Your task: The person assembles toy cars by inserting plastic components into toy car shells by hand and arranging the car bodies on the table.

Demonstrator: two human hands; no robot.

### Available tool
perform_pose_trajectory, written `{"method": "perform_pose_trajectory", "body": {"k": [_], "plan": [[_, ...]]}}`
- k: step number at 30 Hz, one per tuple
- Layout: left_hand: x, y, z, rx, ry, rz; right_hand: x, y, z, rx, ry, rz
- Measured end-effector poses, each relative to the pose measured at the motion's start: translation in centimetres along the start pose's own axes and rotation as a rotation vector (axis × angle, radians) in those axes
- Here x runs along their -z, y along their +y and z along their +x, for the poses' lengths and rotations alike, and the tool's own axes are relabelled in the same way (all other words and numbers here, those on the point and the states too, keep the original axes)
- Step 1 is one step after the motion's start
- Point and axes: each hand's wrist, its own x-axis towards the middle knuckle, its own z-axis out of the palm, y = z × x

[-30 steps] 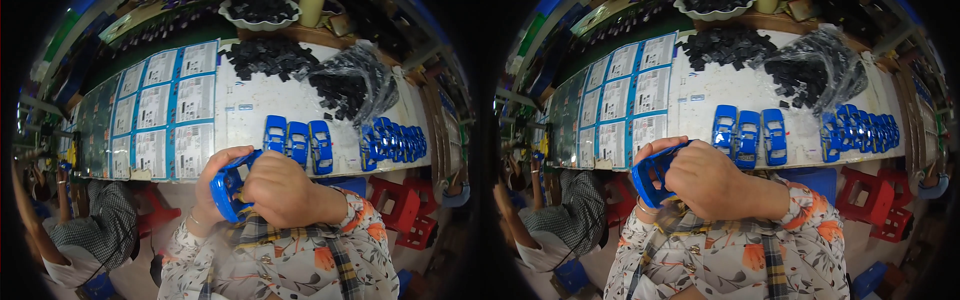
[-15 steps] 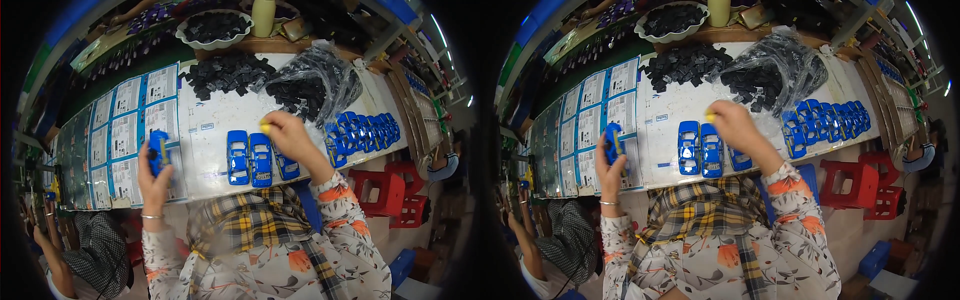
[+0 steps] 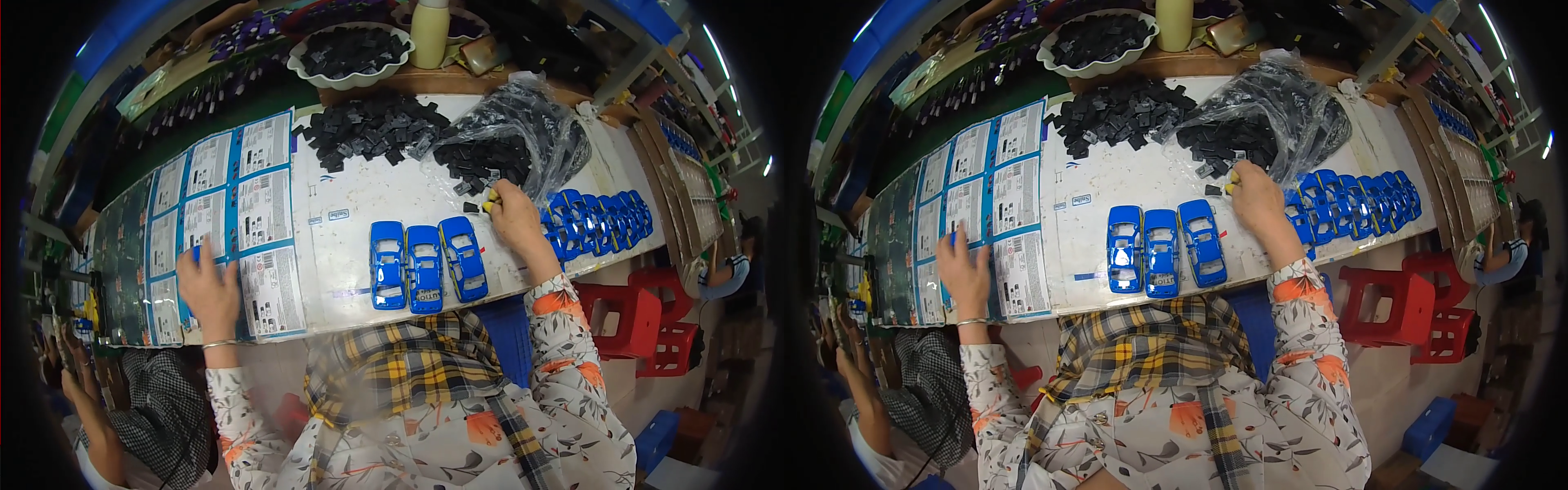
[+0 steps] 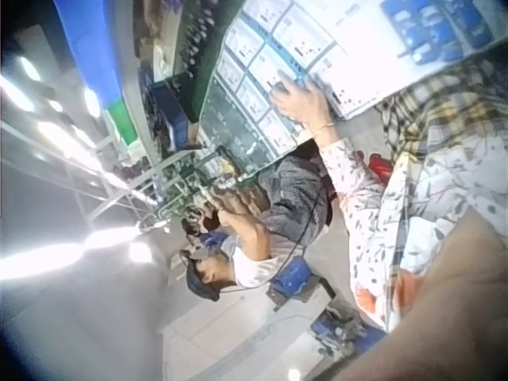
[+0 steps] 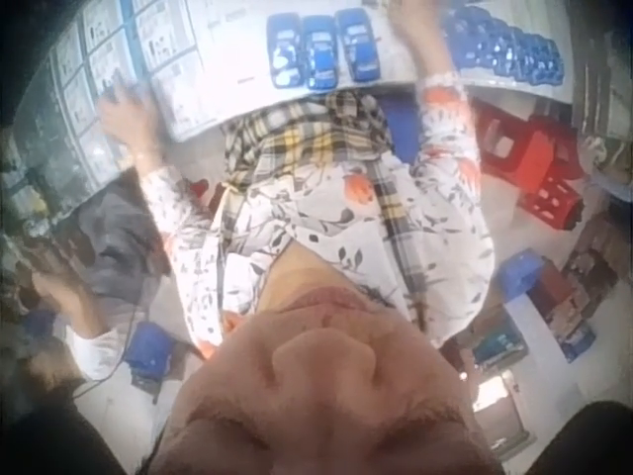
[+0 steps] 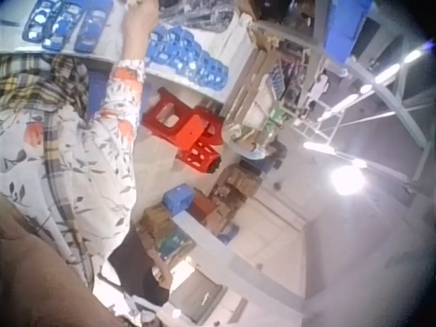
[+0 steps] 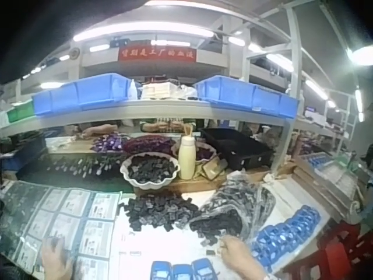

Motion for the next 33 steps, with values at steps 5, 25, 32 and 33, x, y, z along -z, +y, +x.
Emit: {"method": "perform_pose_trajectory", "body": {"k": [5,25,32,33], "plan": [[2.1,12.6,0.3,-0.215,-0.133,-0.684,-1.0,1.9,0.3,-0.006,0.086,0.391],[2.3,14.1,-2.3,0.63,-0.689,-2.254,1.1,-4.9,-1.3,0.166,-0.109,0.68],[4.7,14.1,-4.1,0.758,-0.754,-2.527,1.7,-13.1,-3.1,0.093,-0.433,1.115],[5.0,13.9,-4.1,0.793,-0.784,-2.577,1.5,-13.9,-3.4,0.088,-0.533,1.144]]}}
